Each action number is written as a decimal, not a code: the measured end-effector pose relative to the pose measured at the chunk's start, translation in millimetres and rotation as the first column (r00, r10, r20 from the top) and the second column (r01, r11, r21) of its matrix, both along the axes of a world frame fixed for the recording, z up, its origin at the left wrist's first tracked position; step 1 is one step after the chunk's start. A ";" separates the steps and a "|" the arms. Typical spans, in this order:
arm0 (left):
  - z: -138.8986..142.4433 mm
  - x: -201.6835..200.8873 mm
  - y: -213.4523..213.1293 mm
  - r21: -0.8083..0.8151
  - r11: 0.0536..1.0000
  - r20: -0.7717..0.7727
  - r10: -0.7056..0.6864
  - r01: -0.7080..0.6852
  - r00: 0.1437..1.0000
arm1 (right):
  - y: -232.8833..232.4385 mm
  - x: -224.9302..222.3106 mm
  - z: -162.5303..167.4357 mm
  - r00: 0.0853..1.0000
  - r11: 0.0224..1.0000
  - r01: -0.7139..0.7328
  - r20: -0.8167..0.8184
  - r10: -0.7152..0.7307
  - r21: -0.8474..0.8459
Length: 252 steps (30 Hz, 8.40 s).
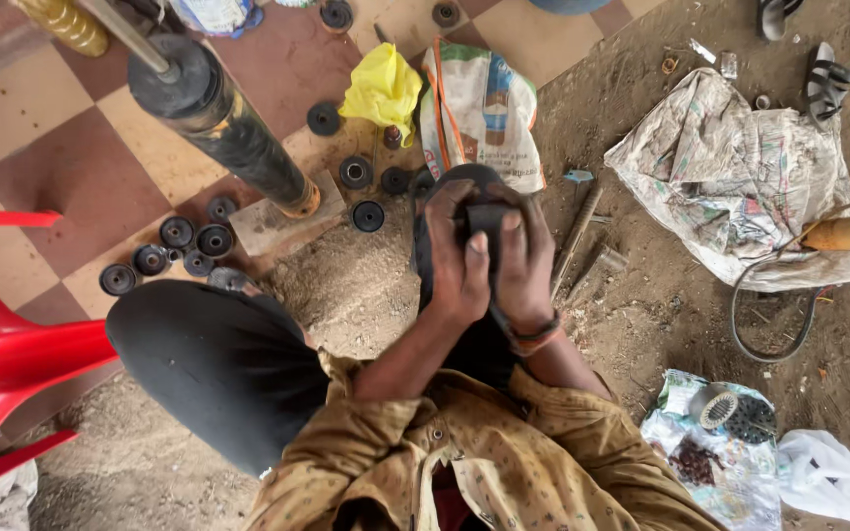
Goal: The person sits on the floor and uses a manual press to assemble small black circular parts onto a metal rod. They repeatedly insert the parts, press them into place, and remove the finished assembly.
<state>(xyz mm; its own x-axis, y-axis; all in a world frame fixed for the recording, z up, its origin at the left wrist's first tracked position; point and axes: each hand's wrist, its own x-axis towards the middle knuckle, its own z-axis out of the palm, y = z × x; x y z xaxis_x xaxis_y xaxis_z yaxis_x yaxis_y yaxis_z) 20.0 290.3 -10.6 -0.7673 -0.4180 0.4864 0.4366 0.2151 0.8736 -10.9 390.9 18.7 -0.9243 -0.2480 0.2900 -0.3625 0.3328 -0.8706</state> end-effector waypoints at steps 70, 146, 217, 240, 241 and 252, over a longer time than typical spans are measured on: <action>-23.9 19.6 -82.7 0.946 0.061 -0.261 -0.444 0.320 0.857 | 27.0 -50.7 -45.0 0.726 0.423 0.263 0.467 0.504 -0.867; 31.2 -23.4 -305.6 -0.222 0.948 0.077 0.251 -0.229 0.965 | 38.0 -57.3 -65.8 0.798 0.521 0.280 0.497 0.340 -0.806; 10.5 90.2 -306.8 0.961 0.276 -0.052 0.145 0.010 0.988 | -305.3 -60.8 77.9 0.562 0.636 -0.479 -0.345 0.752 0.606; -12.4 79.9 -291.2 0.947 0.317 0.019 0.127 -0.058 0.992 | -291.0 -80.6 58.1 0.562 0.652 -0.483 -0.363 0.743 0.585; -11.9 79.4 -290.7 0.947 0.317 0.016 0.123 -0.054 0.992 | -290.2 -80.7 57.5 0.561 0.653 -0.476 -0.368 0.741 0.589; 1.8 78.7 -284.6 0.904 0.428 -0.013 0.033 -0.002 0.999 | -255.2 -70.2 42.1 0.651 0.851 -0.417 -0.547 0.526 0.320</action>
<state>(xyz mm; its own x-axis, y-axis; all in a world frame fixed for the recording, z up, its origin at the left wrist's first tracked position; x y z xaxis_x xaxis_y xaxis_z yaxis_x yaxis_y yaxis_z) 98.7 5.8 -8.8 -0.7486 -0.6435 -0.1596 0.4670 -0.6826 0.5621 -81.1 135.7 60.9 -0.3148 -0.6910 0.6507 -0.9266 0.0752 -0.3685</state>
